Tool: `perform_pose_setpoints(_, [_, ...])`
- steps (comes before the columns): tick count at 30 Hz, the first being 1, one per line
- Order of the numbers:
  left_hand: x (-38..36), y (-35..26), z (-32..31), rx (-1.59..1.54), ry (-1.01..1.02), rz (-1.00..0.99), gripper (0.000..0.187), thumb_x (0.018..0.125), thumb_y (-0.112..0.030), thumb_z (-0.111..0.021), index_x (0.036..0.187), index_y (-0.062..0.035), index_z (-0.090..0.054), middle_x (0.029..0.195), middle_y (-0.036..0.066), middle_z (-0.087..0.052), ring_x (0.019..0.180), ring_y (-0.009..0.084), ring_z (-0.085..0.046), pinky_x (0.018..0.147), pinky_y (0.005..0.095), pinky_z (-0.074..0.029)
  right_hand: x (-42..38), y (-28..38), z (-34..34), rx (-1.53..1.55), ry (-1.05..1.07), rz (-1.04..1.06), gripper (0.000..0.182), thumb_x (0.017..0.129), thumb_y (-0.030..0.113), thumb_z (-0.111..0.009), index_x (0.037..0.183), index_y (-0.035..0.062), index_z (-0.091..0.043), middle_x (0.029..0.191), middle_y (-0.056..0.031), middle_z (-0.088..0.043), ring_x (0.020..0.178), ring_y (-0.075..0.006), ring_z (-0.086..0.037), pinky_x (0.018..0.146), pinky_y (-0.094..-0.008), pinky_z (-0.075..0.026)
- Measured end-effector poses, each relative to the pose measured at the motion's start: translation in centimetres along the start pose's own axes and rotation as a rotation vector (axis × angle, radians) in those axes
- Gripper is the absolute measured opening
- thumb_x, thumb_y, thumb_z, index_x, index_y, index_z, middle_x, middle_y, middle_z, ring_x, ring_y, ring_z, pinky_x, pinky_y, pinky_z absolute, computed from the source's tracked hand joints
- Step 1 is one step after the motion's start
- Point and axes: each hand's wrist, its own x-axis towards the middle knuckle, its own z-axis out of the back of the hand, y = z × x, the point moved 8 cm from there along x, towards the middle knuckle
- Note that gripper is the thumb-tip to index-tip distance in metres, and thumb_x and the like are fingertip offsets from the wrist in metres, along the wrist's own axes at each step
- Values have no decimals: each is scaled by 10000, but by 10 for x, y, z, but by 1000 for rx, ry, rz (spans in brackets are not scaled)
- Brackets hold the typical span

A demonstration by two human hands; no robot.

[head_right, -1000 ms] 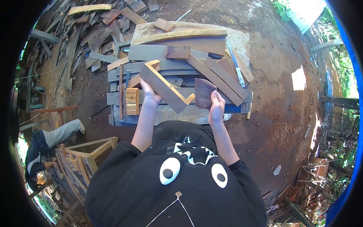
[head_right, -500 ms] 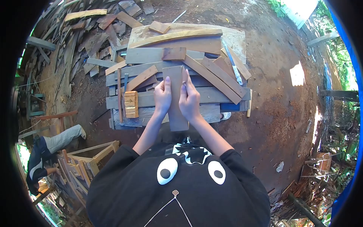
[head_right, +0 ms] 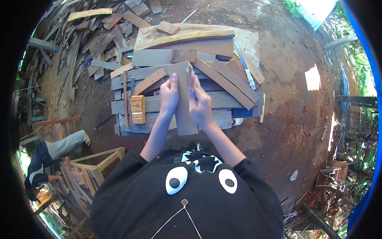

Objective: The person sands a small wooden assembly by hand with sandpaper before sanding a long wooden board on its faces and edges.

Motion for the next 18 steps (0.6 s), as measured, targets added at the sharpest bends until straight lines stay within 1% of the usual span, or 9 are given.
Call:
perform_pose_setpoints(4, [-11,-10,-10,-63,32,-45,459,904,-361,-450,707,34,-574,557,44,-550,541,68,-472,495,265,-387,21,6,9,31,-59,3,198,900,74,-417,968,-65,-539,727,-91,-535,660,-90,-466,592,-243,-395])
perform_pose_setpoints(5, [-7,-2,-8,-63,40,-7,459,910,-355,-443,702,30,-581,568,28,-552,540,66,-471,492,251,-387,15,5,7,-46,16,-66,194,898,66,-410,927,-80,-534,922,-149,-593,700,-98,-494,620,-248,-404])
perform_pose_setpoints(7, [3,1,5,-185,-50,60,460,917,-354,-431,704,24,-584,589,22,-560,544,65,-477,491,242,-392,-9,15,1,-74,32,97,176,892,55,-413,853,-89,-507,1098,-184,-541,668,-103,-479,599,-255,-398])
perform_pose_setpoints(9, [22,8,18,-305,-102,72,459,929,-348,-405,710,14,-583,632,22,-575,560,62,-492,498,230,-403,-27,23,-3,-79,87,165,143,878,34,-413,946,-70,-483,1228,-200,-473,847,-170,-432,726,-285,-363])
perform_pose_setpoints(11, [21,4,11,-307,-51,75,452,933,-344,-397,728,13,-584,648,26,-580,570,59,-494,509,224,-406,-41,30,-2,-64,195,115,354,858,2,-411,1207,-25,-463,1312,-196,-387,1236,-299,-351,1000,-337,-297])
perform_pose_setpoints(13, [16,2,4,-341,9,64,438,936,-338,-395,765,16,-590,656,18,-575,577,50,-483,519,211,-402,-31,25,-2,-14,172,36,353,860,5,-407,1208,-24,-463,1323,-187,-375,1242,-311,-334,997,-337,-300])
perform_pose_setpoints(16, [-2,-5,-16,-330,174,53,423,934,-333,-405,793,20,-591,655,7,-566,576,44,-471,512,207,-396,6,23,3,28,92,-7,186,865,17,-412,1030,-49,-466,1307,-195,-391,1022,-257,-329,836,-314,-315])
perform_pose_setpoints(17, [-9,-7,-18,-358,153,90,411,933,-326,-410,791,14,-591,650,1,-562,575,41,-465,502,207,-388,19,21,4,21,67,16,85,866,20,-419,883,-57,-449,1279,-210,-421,796,-182,-347,678,-282,-327])
perform_pose_setpoints(18, [-10,-12,-16,-344,168,75,412,933,-326,-411,789,14,-594,648,2,-561,575,42,-466,503,208,-389,20,23,3,-5,69,44,94,867,21,-419,838,-64,-446,1277,-218,-421,818,-189,-403,693,-280,-349])
